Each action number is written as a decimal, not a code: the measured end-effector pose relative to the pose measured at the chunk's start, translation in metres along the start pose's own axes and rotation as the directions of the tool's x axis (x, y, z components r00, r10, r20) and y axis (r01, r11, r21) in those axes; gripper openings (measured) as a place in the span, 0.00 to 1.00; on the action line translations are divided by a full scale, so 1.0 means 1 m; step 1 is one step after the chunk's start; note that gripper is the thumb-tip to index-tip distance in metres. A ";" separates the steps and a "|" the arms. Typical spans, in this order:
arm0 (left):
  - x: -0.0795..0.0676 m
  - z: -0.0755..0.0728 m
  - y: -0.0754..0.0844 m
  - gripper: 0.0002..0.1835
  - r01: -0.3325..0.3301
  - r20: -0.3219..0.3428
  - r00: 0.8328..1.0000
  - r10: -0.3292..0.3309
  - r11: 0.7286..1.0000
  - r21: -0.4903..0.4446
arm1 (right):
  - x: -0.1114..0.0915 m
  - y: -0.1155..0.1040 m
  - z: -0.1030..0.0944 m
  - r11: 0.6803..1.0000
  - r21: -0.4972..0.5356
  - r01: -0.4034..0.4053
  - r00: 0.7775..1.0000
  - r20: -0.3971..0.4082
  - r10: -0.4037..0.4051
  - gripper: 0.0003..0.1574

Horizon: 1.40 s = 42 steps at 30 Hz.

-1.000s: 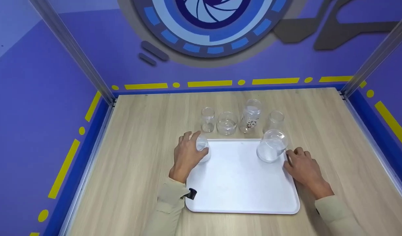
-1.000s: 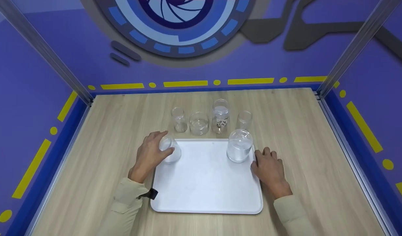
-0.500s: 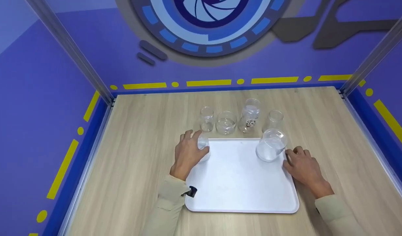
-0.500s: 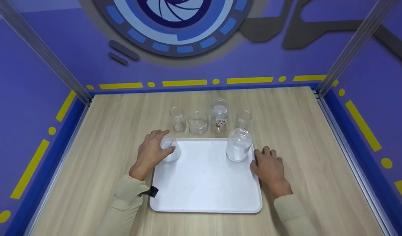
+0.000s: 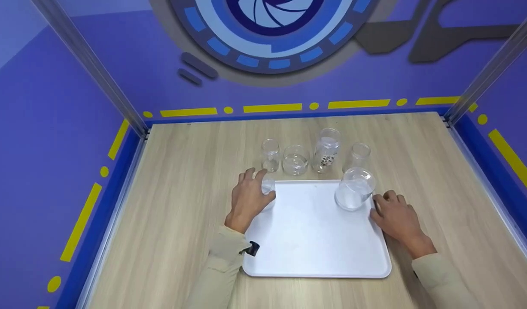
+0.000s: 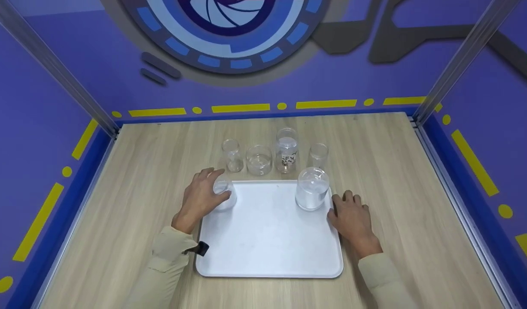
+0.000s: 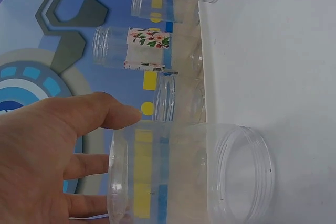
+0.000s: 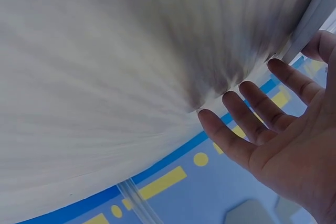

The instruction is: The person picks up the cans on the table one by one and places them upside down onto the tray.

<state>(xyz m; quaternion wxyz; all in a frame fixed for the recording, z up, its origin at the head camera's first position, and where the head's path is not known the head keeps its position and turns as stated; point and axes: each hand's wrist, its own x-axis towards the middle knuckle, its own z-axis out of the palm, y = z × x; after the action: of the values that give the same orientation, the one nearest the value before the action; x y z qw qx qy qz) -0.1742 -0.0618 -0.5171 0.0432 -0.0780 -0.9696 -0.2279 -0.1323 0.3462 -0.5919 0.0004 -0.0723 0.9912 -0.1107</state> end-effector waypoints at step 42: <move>0.029 -0.014 0.010 0.39 -0.008 -0.067 0.998 0.002 0.996 -0.090 | -0.003 -0.001 0.003 1.000 0.029 -0.004 0.999 -0.040 0.005 0.27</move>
<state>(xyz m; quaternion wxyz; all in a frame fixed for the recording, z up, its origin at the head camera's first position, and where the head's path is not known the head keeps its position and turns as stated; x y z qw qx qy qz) -0.2003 -0.0549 -0.4965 0.0727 -0.0745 -0.9561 -0.2740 -0.1296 0.3451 -0.5952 -0.0182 -0.0677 0.9895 -0.1265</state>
